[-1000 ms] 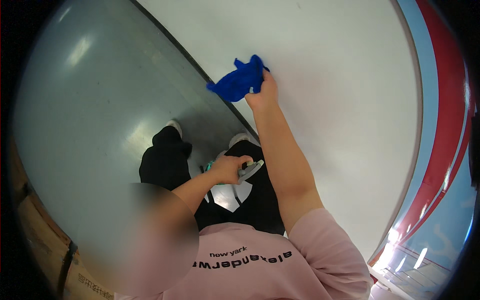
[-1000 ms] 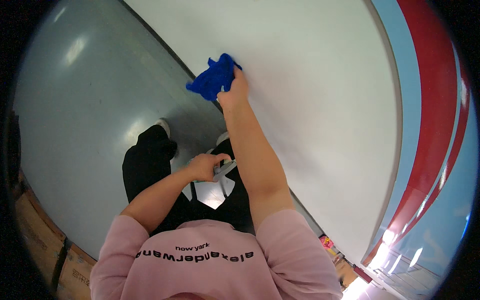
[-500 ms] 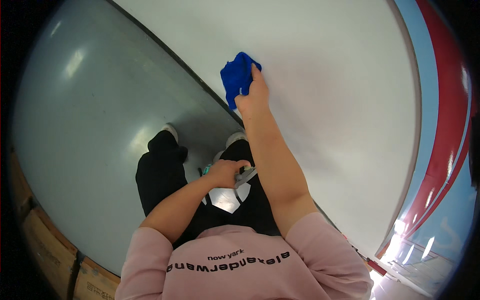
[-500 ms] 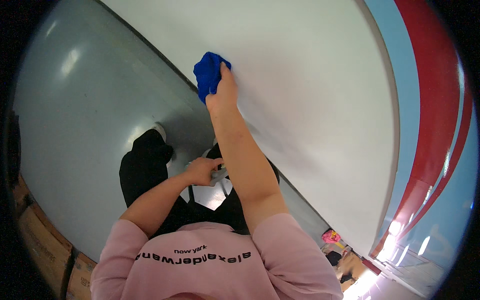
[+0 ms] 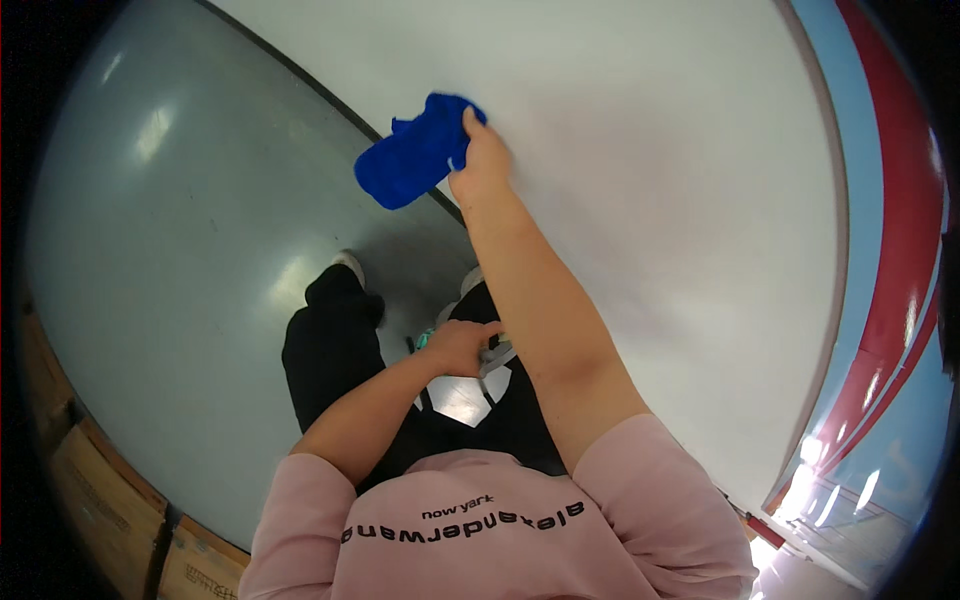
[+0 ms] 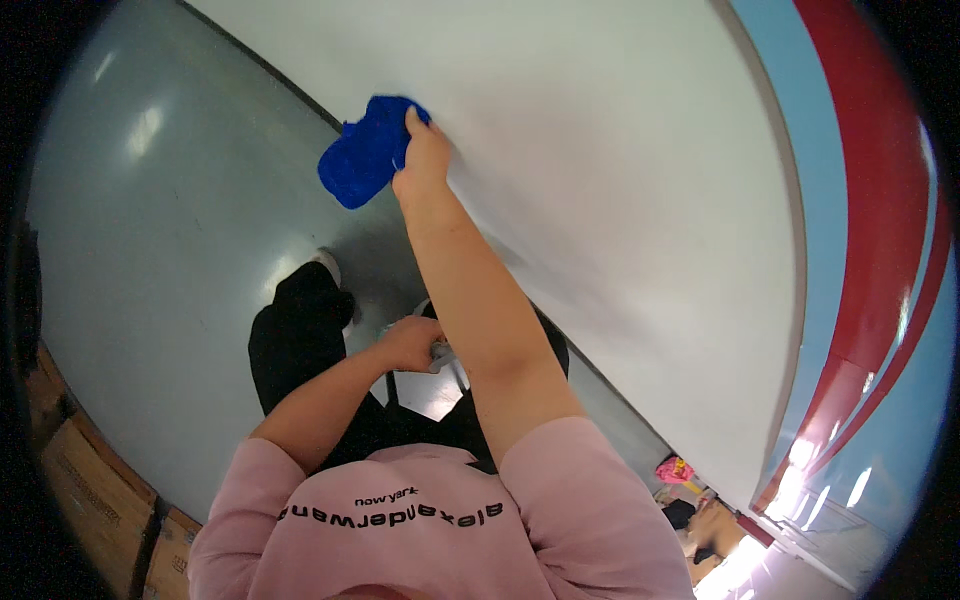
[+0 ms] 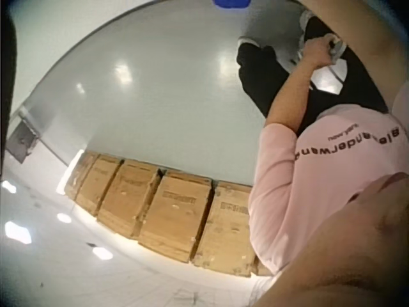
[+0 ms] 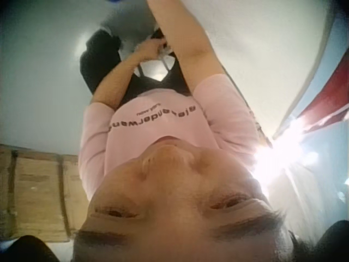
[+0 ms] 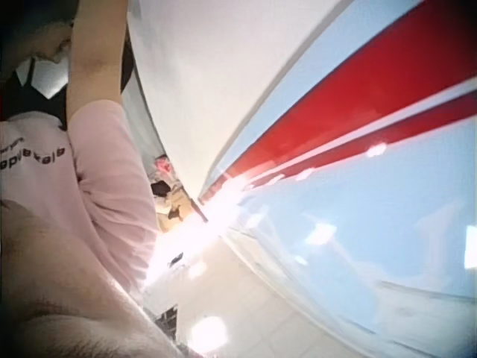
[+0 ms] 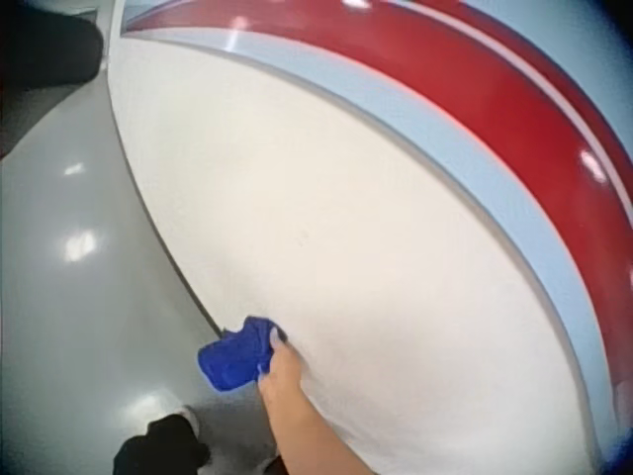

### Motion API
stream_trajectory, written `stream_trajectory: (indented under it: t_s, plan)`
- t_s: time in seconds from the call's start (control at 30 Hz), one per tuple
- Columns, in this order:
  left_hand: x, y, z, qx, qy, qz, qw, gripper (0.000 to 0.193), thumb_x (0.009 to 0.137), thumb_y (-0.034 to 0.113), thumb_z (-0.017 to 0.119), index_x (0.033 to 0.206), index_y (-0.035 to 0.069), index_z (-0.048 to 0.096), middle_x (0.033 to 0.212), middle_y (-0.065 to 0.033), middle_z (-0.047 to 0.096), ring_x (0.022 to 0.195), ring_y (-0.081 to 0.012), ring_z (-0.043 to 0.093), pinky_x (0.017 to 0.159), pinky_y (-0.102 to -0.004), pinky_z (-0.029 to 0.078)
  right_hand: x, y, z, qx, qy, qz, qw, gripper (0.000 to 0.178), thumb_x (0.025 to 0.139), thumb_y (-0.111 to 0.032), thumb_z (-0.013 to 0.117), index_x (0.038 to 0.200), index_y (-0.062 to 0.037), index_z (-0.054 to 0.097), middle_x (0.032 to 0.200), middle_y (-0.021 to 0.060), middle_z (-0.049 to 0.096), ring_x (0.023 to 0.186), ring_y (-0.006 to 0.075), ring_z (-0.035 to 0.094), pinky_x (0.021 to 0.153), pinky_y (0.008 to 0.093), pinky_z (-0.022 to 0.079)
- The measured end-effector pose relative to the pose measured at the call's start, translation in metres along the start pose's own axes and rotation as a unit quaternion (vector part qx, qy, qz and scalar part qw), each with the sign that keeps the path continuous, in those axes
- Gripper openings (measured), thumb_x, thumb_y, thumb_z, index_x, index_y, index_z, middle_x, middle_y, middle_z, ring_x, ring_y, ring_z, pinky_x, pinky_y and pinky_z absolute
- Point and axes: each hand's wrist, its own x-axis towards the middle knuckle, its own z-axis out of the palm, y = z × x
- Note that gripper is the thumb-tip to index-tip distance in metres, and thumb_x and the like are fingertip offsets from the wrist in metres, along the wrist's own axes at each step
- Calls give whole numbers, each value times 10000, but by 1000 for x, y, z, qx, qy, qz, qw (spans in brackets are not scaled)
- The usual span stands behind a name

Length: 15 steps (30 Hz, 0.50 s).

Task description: Wipe down a white wall surface using a cleaning spray and a blue cloth.

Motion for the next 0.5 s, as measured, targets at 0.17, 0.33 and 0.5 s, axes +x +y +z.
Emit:
stream_trajectory:
  t_s: [0.17,0.33,0.5]
  plan:
    - [4,-3,8,-4,40,68,997,575,575,156,636,1123,185,465,818,-99,613,767,-298,591,658,-387,453,0,-8,-18,57,105,50,992,302,825,-151,536,1099,-26,508,1050,110,553,902,243,553,791,375,455]
    - [2,4,6,3,18,54,998,618,547,141,667,1121,208,448,815,-79,605,767,-286,590,652,-377,451,-70,-81,-2,65,39,-14,997,214,862,-203,469,1010,-72,551,984,77,580,918,208,540,810,387,425]
    - [-1,5,7,14,29,70,997,692,522,141,699,1151,237,428,829,-65,600,773,-275,590,665,-374,450,-98,-98,-8,57,0,-72,996,197,853,-220,508,991,-94,569,958,22,591,897,166,538,805,365,425]
